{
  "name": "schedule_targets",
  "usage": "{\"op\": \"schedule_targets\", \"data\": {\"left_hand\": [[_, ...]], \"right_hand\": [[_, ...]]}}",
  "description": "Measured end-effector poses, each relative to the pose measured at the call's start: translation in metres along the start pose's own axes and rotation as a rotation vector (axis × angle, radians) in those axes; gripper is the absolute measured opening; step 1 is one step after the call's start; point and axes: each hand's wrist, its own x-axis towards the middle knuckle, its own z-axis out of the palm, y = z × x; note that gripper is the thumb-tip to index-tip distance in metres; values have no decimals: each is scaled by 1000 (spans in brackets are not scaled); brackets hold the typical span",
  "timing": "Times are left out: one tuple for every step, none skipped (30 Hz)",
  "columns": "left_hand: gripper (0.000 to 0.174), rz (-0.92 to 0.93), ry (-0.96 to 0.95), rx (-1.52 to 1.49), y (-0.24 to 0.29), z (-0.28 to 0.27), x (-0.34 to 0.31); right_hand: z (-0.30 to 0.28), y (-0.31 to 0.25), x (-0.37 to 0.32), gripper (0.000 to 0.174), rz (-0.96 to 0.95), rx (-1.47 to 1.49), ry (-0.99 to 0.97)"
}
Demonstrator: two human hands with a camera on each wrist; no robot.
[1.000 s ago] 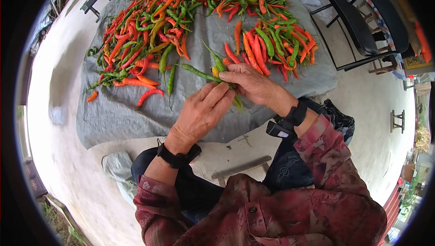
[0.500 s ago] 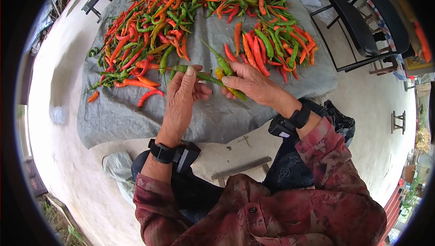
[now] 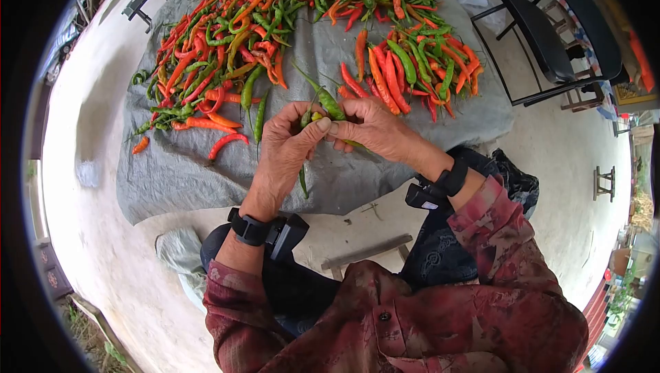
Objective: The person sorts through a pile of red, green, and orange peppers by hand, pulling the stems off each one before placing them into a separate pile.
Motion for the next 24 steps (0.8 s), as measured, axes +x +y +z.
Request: {"op": "schedule_targets", "data": {"left_hand": [[21, 22, 31, 38, 3, 1, 0], [20, 43, 62, 76, 5, 1, -1], [20, 43, 62, 76, 4, 0, 0], [20, 53, 65, 72, 4, -1, 0], [20, 63, 67, 68, 4, -2, 0], [20, 64, 66, 68, 4, -1, 0], [20, 59, 83, 34, 5, 0, -1], [20, 56, 98, -1, 6, 1, -1], [20, 61, 92, 0, 6, 2, -1], [20, 56, 128, -59, 4, 2, 0], [20, 51, 162, -118, 3, 2, 1], [20, 57, 150, -119, 5, 4, 2], [20, 36, 168, -72, 7, 6, 1], [20, 14, 185, -23, 9, 7, 1], [20, 19, 169, -19, 7, 5, 1], [20, 7, 133, 39, 4, 2, 1], [20, -1, 100, 97, 3, 1, 0], [20, 3, 108, 75, 5, 3, 0], [20, 10, 97, 78, 6, 5, -1], [20, 47, 134, 77, 7, 8, -1], [21, 83, 171, 74, 9, 11, -1], [21, 87, 219, 96, 11, 17, -2], [21, 93, 211, 97, 10, 19, -1], [19, 104, 250, 89, 8, 20, -1]], "right_hand": [[1, -1, 0, 30, 0, 0, -1], [2, -2, 1, 30, 17, 11, -5], [4, -3, 1, 30, 35, 23, -9], [4, -3, 1, 30, 35, 24, -9], [5, -2, 1, 30, 19, 1, -2], [5, -2, 1, 30, 3, -23, 4], [6, -3, 0, 30, 1, -24, 5], [8, -5, -2, 29, -1, -58, 14], [10, -7, -4, 28, -3, -93, 27], [11, -7, -5, 28, -7, -100, 35], [12, -8, -5, 25, -17, -130, 19], [14, -9, -5, 22, -27, -159, 4], [15, -9, -6, 22, -33, -165, 16], [17, -8, -6, 20, -30, -193, 11], [18, -7, -7, 18, -29, -220, 9], [19, -4, -6, 22, -28, -210, 16], [18, -4, -6, 22, -38, -214, 28], [17, -4, -7, 30, -12, -211, -2], [17, -4, -7, 37, 15, -208, -33], [17, 0, -4, 52, -2, -247, -41], [20, -2, -4, 52, -8, -253, -30], [24, -5, -5, 50, -10, -190, -1], [27, -7, -4, 48, -12, -126, 27], [28, -6, -2, 49, -16, -124, 39]]}}
